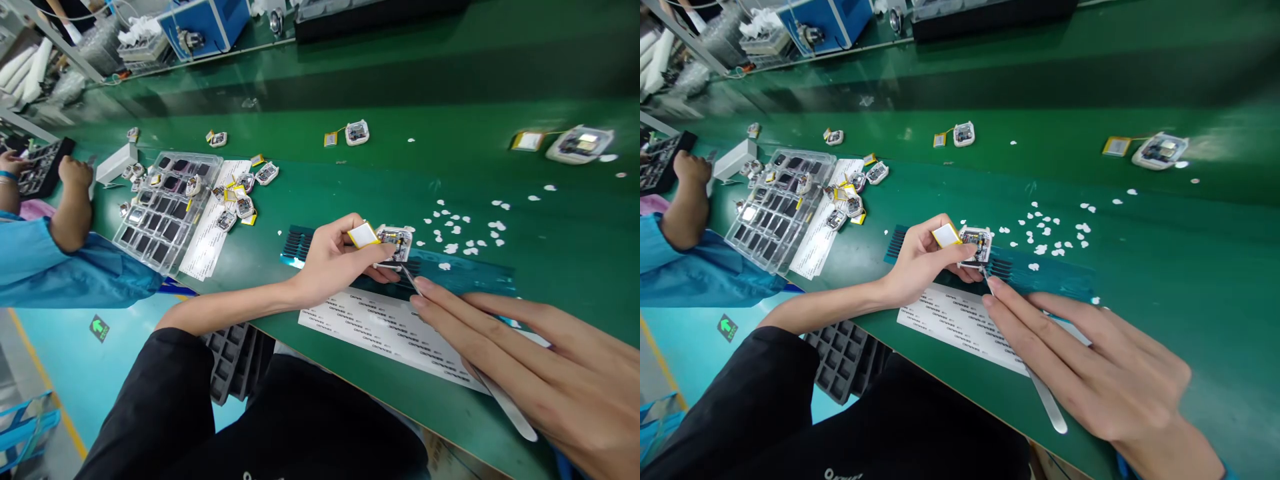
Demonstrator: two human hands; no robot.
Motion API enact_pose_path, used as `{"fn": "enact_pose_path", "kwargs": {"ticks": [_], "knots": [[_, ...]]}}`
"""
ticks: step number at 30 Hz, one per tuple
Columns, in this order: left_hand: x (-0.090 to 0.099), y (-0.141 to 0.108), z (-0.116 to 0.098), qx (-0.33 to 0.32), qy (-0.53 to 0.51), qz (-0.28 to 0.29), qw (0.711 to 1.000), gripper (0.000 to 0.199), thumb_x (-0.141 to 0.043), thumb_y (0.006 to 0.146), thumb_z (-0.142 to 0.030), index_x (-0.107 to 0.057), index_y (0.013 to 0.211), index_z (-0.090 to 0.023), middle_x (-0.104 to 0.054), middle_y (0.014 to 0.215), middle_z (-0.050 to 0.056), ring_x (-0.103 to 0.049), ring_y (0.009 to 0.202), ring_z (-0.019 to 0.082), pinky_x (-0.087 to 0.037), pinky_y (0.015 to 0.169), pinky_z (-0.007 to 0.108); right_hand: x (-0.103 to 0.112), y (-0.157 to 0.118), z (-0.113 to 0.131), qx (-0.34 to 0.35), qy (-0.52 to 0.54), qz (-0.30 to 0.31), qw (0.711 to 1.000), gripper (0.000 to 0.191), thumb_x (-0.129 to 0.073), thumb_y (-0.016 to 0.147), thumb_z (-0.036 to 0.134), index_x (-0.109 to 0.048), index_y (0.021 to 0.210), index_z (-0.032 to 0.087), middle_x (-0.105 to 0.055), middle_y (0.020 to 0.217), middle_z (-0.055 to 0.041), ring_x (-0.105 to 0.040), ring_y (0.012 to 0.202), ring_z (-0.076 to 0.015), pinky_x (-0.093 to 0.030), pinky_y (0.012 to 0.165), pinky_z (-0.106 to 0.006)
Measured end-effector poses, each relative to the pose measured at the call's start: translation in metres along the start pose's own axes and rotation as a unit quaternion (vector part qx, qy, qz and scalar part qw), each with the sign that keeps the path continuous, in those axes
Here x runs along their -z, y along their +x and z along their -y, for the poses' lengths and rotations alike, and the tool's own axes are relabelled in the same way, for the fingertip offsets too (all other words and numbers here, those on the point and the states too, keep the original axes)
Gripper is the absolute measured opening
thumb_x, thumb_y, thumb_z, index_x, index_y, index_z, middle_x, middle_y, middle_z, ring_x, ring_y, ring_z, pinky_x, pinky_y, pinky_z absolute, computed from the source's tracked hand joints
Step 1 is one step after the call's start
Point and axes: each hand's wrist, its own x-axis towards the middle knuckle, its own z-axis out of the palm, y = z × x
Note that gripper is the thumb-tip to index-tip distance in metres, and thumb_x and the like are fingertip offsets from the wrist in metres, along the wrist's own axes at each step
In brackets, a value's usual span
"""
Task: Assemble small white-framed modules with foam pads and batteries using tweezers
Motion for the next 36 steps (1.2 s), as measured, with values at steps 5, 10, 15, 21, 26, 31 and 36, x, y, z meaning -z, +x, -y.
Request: {"fn": "enact_pose_path", "kwargs": {"ticks": [5, 10, 15, 21, 26, 31, 36], "knots": [[0.001, 0.0, 0.003, -0.009, 0.004, 0.007, 1.0, 0.053, -0.094, 0.066, -0.046, -0.049, 0.073, -0.02, -0.064, 0.064, -0.006, -0.07, 0.057, 0.011, -0.06, 0.055, 0.024, -0.001, -0.001, 0.001, 0.005, 0.019, 0.002, 1.0, 0.06, -0.029, 0.102, 0.028, -0.036, 0.162, 0.026, -0.072, 0.133, -0.0019, -0.07, 0.107, -0.0314, -0.06, 0.083, -0.053], [0.001, -0.001, 0.005, -0.009, 0.013, 0.012, 1.0, 0.051, -0.092, 0.067, -0.047, -0.049, 0.073, -0.02, -0.063, 0.062, -0.006, -0.069, 0.059, 0.012, -0.061, 0.058, 0.026, 0.003, 0.004, 0.007, -0.039, 0.057, 0.003, 0.998, 0.06, -0.036, 0.104, 0.032, -0.032, 0.164, 0.03, -0.074, 0.129, -0.0002, -0.071, 0.109, -0.0288, -0.063, 0.084, -0.05], [0.001, -0.001, 0.004, -0.009, 0.034, 0.014, 0.999, 0.053, -0.092, 0.068, -0.047, -0.048, 0.074, -0.02, -0.062, 0.061, -0.006, -0.069, 0.059, 0.011, -0.061, 0.059, 0.025, 0.004, 0.005, 0.007, -0.062, 0.077, 0.015, 0.995, 0.059, -0.04, 0.106, 0.026, -0.03, 0.163, 0.035, -0.075, 0.127, 0.0032, -0.071, 0.11, -0.0234, -0.062, 0.082, -0.042], [-0.002, -0.003, 0.008, -0.021, 0.018, 0.002, 1.0, 0.046, -0.092, 0.069, -0.042, -0.054, 0.08, -0.019, -0.064, 0.065, -0.006, -0.07, 0.059, 0.011, -0.061, 0.058, 0.023, -0.013, 0.0, -0.012, 0.022, 0.071, -0.045, 0.996, 0.048, -0.045, 0.106, 0.026, -0.051, 0.153, 0.027, -0.077, 0.121, 0.0022, -0.073, 0.101, -0.0193, -0.064, 0.078, -0.032], [-0.004, -0.003, 0.014, -0.017, 0.029, -0.008, 0.999, 0.045, -0.087, 0.074, -0.038, -0.061, 0.105, -0.019, -0.07, 0.073, -0.004, -0.074, 0.061, 0.015, -0.064, 0.06, 0.026, -0.015, 0.001, -0.017, 0.033, 0.088, -0.074, 0.993, 0.047, -0.045, 0.106, 0.03, -0.052, 0.152, 0.024, -0.077, 0.12, -0.0009, -0.074, 0.101, -0.0193, -0.067, 0.084, -0.032], [-0.002, -0.003, 0.012, -0.02, 0.041, 0.011, 0.999, 0.045, -0.085, 0.076, -0.038, -0.061, 0.109, -0.018, -0.07, 0.072, -0.003, -0.077, 0.063, 0.017, -0.065, 0.06, 0.026, -0.009, 0.002, -0.016, -0.028, 0.112, -0.056, 0.992, 0.056, -0.053, 0.1, 0.021, -0.047, 0.155, 0.034, -0.078, 0.116, 0.0017, -0.075, 0.097, -0.0189, -0.069, 0.079, -0.032], [-0.002, -0.003, 0.011, -0.018, 0.017, 0.018, 1.0, 0.045, -0.086, 0.075, -0.036, -0.06, 0.106, -0.017, -0.07, 0.073, -0.004, -0.075, 0.06, 0.015, -0.065, 0.06, 0.025, -0.019, 0.004, -0.02, 0.012, 0.106, -0.092, 0.99, 0.045, -0.046, 0.105, 0.031, -0.054, 0.15, 0.028, -0.08, 0.109, -0.0003, -0.075, 0.092, -0.0184, -0.069, 0.077, -0.031]]}}
